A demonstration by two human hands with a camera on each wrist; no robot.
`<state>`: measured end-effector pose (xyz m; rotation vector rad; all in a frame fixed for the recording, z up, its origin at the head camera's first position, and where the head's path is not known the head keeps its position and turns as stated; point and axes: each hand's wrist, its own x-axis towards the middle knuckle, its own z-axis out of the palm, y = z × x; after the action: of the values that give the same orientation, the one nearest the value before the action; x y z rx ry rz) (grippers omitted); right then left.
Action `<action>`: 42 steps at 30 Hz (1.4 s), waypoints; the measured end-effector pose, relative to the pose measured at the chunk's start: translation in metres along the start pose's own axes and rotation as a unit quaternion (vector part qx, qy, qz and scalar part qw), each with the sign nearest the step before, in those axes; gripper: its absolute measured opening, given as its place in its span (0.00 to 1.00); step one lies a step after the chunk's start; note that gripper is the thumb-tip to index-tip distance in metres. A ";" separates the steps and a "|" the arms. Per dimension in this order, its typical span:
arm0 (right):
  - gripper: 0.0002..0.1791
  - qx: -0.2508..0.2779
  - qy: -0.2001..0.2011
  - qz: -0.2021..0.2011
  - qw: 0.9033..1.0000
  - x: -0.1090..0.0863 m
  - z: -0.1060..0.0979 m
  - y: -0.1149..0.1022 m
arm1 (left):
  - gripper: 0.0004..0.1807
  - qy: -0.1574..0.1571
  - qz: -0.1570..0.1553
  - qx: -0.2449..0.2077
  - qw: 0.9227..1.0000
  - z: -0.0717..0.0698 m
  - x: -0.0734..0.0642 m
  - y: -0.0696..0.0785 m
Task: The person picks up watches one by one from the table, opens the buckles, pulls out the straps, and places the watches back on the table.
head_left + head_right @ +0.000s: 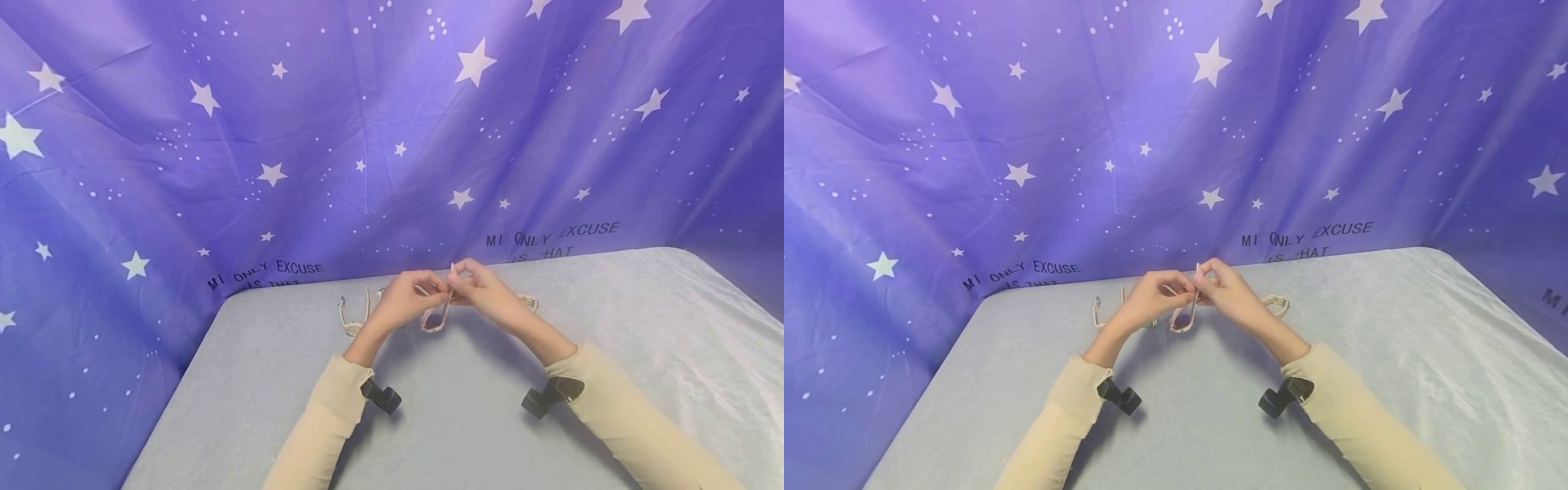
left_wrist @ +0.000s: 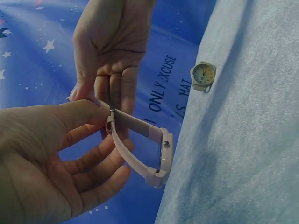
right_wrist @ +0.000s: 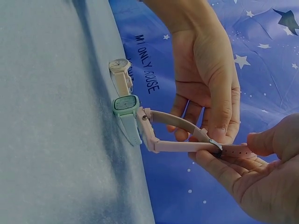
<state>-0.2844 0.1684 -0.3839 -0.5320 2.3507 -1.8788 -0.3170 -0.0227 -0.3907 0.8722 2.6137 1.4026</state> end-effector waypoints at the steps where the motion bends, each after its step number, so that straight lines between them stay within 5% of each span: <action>1: 0.12 0.000 0.001 0.000 1.000 0.000 0.000 0.000 | 0.04 0.002 0.002 0.000 1.000 0.000 0.000 0.000; 26: 0.11 -0.033 0.029 0.018 0.999 -0.001 0.003 -0.004 | 0.02 0.027 0.030 -0.020 0.999 0.009 0.002 -0.001; 42: 0.10 -0.023 0.031 0.019 0.999 -0.002 0.002 -0.006 | 0.04 0.025 0.018 -0.038 0.999 0.011 0.001 -0.002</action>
<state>-0.2805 0.1658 -0.3794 -0.4369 2.4293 -1.8559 -0.3152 -0.0145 -0.3982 0.8903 2.5726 1.5416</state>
